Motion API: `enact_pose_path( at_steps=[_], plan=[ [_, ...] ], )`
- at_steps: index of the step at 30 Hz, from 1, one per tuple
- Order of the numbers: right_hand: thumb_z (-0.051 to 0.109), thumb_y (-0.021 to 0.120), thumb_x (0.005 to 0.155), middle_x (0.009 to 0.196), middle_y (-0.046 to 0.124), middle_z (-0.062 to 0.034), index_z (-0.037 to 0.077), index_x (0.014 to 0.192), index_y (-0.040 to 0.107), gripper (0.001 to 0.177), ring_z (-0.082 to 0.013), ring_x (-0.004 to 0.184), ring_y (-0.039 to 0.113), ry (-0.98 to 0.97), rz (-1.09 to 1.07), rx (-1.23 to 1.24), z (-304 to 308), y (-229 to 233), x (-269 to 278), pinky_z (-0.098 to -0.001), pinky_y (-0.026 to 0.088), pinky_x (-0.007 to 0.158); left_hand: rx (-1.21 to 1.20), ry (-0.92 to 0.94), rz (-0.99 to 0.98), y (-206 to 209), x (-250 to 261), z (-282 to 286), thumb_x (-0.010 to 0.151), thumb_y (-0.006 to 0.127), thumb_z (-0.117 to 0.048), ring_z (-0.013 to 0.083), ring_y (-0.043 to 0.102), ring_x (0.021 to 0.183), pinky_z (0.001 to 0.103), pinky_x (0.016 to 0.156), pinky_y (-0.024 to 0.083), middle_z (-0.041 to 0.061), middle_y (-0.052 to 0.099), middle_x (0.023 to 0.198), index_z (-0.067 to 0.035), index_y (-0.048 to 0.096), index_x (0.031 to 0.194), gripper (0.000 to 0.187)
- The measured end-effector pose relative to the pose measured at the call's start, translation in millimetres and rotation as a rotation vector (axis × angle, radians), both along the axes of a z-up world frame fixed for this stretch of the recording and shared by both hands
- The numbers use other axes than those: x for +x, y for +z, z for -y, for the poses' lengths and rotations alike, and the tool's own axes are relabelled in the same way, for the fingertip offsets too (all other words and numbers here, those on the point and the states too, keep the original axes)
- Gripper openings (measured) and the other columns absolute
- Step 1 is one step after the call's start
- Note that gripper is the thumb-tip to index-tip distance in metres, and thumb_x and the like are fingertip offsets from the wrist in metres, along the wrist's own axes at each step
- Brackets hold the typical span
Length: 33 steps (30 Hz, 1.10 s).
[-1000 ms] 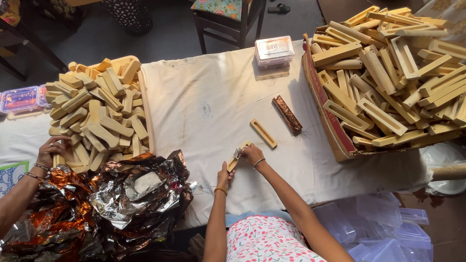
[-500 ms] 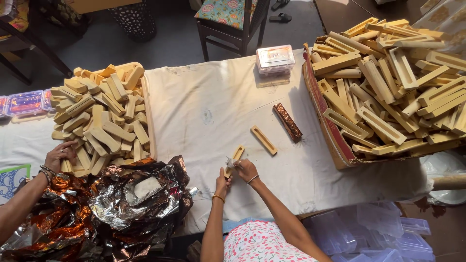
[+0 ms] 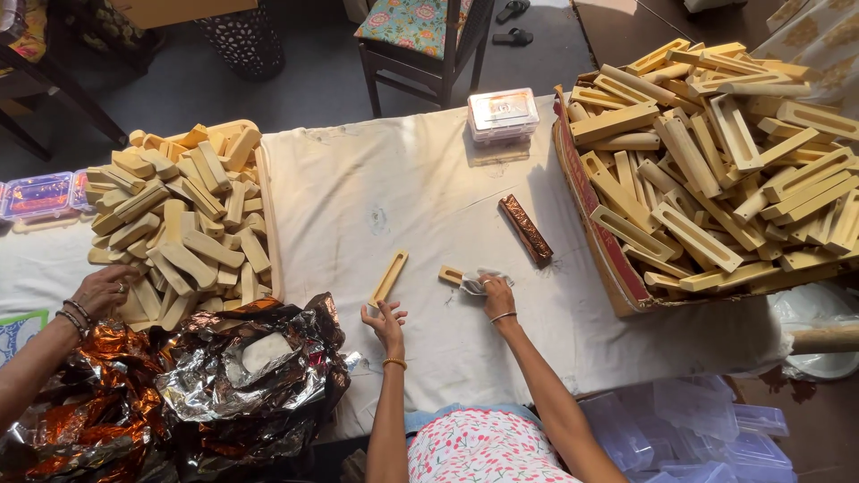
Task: Wrapping wooden or soap-like bars individually in metallic foil.
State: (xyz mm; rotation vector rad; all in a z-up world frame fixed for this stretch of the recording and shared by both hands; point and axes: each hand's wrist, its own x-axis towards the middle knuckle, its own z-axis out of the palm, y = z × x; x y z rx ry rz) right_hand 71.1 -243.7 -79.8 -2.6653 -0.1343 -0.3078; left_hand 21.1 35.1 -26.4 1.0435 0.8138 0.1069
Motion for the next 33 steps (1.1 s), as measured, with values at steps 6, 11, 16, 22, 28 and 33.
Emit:
enact_pose_path(
  at_steps=[6, 11, 16, 22, 28, 33],
  plan=[
    [-0.009, 0.064, 0.075, 0.133, 0.069, -0.0053, 0.009, 0.115, 0.073, 0.045, -0.0270, 0.126, 0.061, 0.402, -0.076, 0.146, -15, 10, -21, -0.0399, 0.049, 0.107, 0.605, -0.280, 0.092, 67, -7, 14, 0.083, 0.077, -0.021, 0.0305, 0.064, 0.100, 0.040, 0.082, 0.052, 0.018, 0.061, 0.129, -0.015, 0.023, 0.155, 0.090],
    [0.012, 0.076, 0.079, 0.144, 0.058, -0.0127, 0.013, 0.111, 0.074, 0.033, -0.0315, 0.134, 0.052, 0.325, -0.035, 0.015, -57, 26, -29, -0.0500, 0.041, 0.112, 1.181, -0.702, 0.327, 10, -16, 29, 0.067, 0.086, -0.008, 0.0323, 0.055, 0.122, 0.044, 0.101, 0.048, 0.011, 0.054, 0.143, -0.012, 0.053, 0.141, 0.081],
    [0.041, 0.085, 0.070, 0.158, 0.027, -0.0245, 0.011, 0.117, 0.073, 0.057, -0.0412, 0.149, 0.023, 0.346, -0.173, 0.078, -90, 75, -45, -0.0672, 0.022, 0.113, 1.249, -0.678, 0.165, 0, -17, 31, 0.080, 0.080, -0.005, 0.0274, 0.060, 0.115, 0.039, 0.097, 0.054, 0.005, 0.060, 0.132, -0.015, 0.066, 0.132, 0.055],
    [0.062, 0.070, 0.085, 0.170, 0.009, -0.0231, 0.022, 0.106, 0.080, 0.046, -0.0418, 0.159, 0.002, 0.004, -0.329, -0.082, -69, 83, -33, -0.0719, 0.006, 0.122, 1.157, -0.581, 0.074, 15, -23, 28, 0.074, 0.086, -0.011, 0.0267, 0.067, 0.096, 0.040, 0.082, 0.055, 0.008, 0.064, 0.111, -0.008, 0.070, 0.117, 0.046],
    [0.070, 0.071, 0.082, 0.169, 0.009, -0.0258, 0.012, 0.114, 0.077, 0.066, -0.0428, 0.157, 0.003, 0.025, -0.180, -0.167, -87, 65, -50, -0.0717, 0.008, 0.117, 1.073, -0.563, 0.177, 6, -25, 28, 0.072, 0.087, -0.007, 0.0250, 0.069, 0.088, 0.037, 0.080, 0.056, 0.009, 0.067, 0.107, -0.003, 0.071, 0.118, 0.048],
    [0.061, 0.074, 0.073, 0.163, 0.010, -0.0250, 0.021, 0.111, 0.081, 0.055, -0.0468, 0.150, 0.002, 0.172, -0.178, 0.077, -74, 81, -50, -0.0747, 0.006, 0.113, 0.887, -0.522, 0.155, -2, -25, 19, 0.070, 0.085, -0.002, 0.0186, 0.071, 0.087, 0.031, 0.078, 0.060, 0.007, 0.069, 0.104, -0.005, 0.075, 0.112, 0.044]
  ],
)
